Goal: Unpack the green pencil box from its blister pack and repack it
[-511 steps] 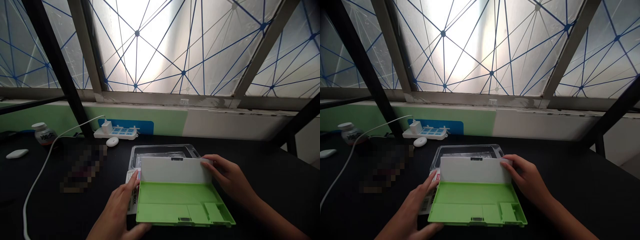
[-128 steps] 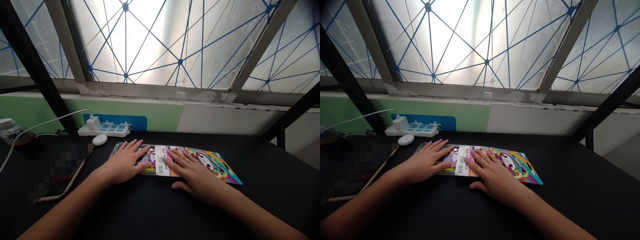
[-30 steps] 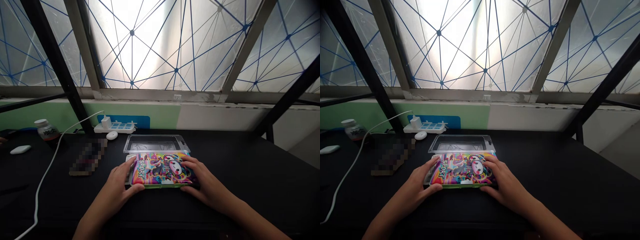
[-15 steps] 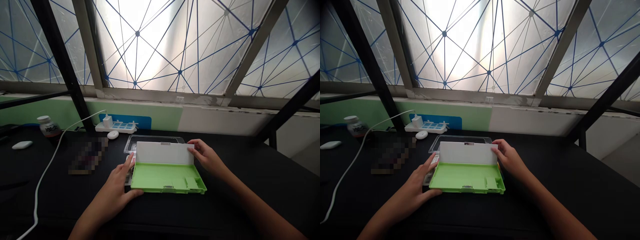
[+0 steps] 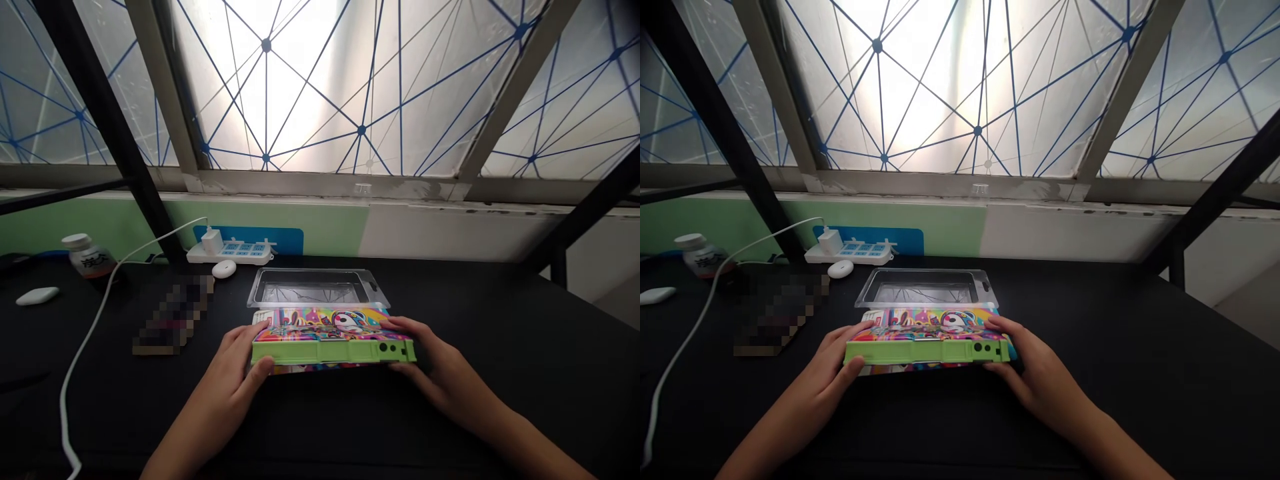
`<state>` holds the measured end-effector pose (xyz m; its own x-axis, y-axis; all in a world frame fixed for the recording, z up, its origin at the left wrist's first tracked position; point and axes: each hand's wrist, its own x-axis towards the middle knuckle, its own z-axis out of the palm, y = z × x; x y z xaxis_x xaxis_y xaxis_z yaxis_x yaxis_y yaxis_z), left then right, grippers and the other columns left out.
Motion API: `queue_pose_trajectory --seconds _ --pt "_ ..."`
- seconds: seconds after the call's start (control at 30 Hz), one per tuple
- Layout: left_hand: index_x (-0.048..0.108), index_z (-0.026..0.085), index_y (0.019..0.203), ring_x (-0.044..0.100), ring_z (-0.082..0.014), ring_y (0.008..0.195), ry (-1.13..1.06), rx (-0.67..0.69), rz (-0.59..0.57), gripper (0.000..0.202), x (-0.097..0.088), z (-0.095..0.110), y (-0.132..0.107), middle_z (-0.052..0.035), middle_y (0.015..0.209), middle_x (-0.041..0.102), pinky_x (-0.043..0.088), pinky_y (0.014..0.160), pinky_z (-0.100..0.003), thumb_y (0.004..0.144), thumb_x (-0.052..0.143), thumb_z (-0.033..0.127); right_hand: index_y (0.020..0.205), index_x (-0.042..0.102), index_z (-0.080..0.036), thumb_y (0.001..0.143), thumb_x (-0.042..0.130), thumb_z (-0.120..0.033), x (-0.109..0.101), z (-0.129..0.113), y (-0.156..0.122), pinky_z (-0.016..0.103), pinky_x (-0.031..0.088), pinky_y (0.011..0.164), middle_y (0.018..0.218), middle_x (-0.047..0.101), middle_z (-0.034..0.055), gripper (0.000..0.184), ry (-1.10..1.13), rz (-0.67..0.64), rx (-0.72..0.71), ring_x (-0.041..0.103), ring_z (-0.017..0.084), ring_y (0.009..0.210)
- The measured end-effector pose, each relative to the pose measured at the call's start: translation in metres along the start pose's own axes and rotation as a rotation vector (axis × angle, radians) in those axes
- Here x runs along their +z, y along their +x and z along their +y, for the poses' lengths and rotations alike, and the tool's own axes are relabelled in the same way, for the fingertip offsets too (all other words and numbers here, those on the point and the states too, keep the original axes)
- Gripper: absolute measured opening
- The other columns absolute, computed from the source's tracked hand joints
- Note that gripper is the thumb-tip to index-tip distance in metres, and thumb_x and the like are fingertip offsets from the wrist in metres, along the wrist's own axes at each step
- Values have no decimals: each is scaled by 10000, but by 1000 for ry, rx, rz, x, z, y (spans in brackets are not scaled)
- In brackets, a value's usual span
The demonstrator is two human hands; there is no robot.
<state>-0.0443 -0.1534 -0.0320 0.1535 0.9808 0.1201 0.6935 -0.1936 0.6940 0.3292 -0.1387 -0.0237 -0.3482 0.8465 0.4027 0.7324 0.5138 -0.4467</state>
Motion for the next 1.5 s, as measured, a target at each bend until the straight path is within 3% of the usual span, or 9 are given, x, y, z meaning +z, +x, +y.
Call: queue_pose_trajectory --seconds 0.23,0.37,0.47,0.67,0.83,1.17,1.27,1.4,1.5 --pt "572 266 1370 436 -297 1371 46 56 -6 489 3 4 6 -76 1432 554 390 1135 -494 1038 320 523 1165 625 -244 1008 419 -496 4 -3 39 386 557 699 982 736 84 362 -48 -100 156 697 257 832" --pt "420 209 1505 360 -334 1435 107 -31 44 611 9 -4 8 -114 1539 449 295 1177 -561 1017 343 567 1100 668 -209 1013 438 -401 4 -5 47 431 453 804 998 706 98 311 -349 -11 2 648 264 887" --pt "326 234 1554 355 -349 1445 70 2 64 660 8 -10 3 -122 1577 392 297 1170 -570 997 371 586 1099 668 -196 1021 418 -299 2 -22 51 436 400 820 1030 691 114 281 -480 73 -121 627 262 901" --pt "170 303 1592 502 -359 1343 35 64 37 1008 5 -6 -3 -131 1472 521 417 1096 -508 793 756 490 1179 642 -187 992 538 -402 26 -75 70 435 466 859 1110 681 112 303 -270 -143 -205 614 287 996" --pt "50 307 1609 507 -333 1337 87 66 32 950 11 -4 2 -132 1556 425 421 1086 -506 887 657 417 1194 619 -170 979 552 -419 55 -82 81 470 500 863 1108 646 124 336 -194 -167 -157 595 301 1004" --pt "24 312 1609 511 -348 1317 110 36 10 924 8 0 5 -104 1629 307 426 1065 -526 909 623 390 1159 601 -161 1006 465 -269 63 -82 83 487 523 869 1065 607 127 231 -196 -133 -142 566 291 997" --pt "-6 328 1604 497 -352 1330 120 26 -12 942 7 5 7 -92 1647 256 416 1065 -534 909 628 369 1113 595 -147 1001 419 -202 66 -84 86 482 534 837 1031 595 133 216 -229 -86 -173 565 286 960" --pt "-46 313 1602 449 -344 1384 78 37 -19 919 6 4 7 -90 1632 301 369 1110 -543 944 590 394 1040 581 -144 1000 378 -175 66 -86 89 489 533 814 1017 592 159 209 -294 96 -240 552 299 951" --pt "167 318 1601 325 -338 1472 -33 -46 -36 651 -1 -2 2 -45 1612 350 340 1142 -553 1022 387 517 1037 569 -169 995 412 -167 59 -87 85 469 535 829 1024 601 145 162 -307 235 -339 561 283 960"
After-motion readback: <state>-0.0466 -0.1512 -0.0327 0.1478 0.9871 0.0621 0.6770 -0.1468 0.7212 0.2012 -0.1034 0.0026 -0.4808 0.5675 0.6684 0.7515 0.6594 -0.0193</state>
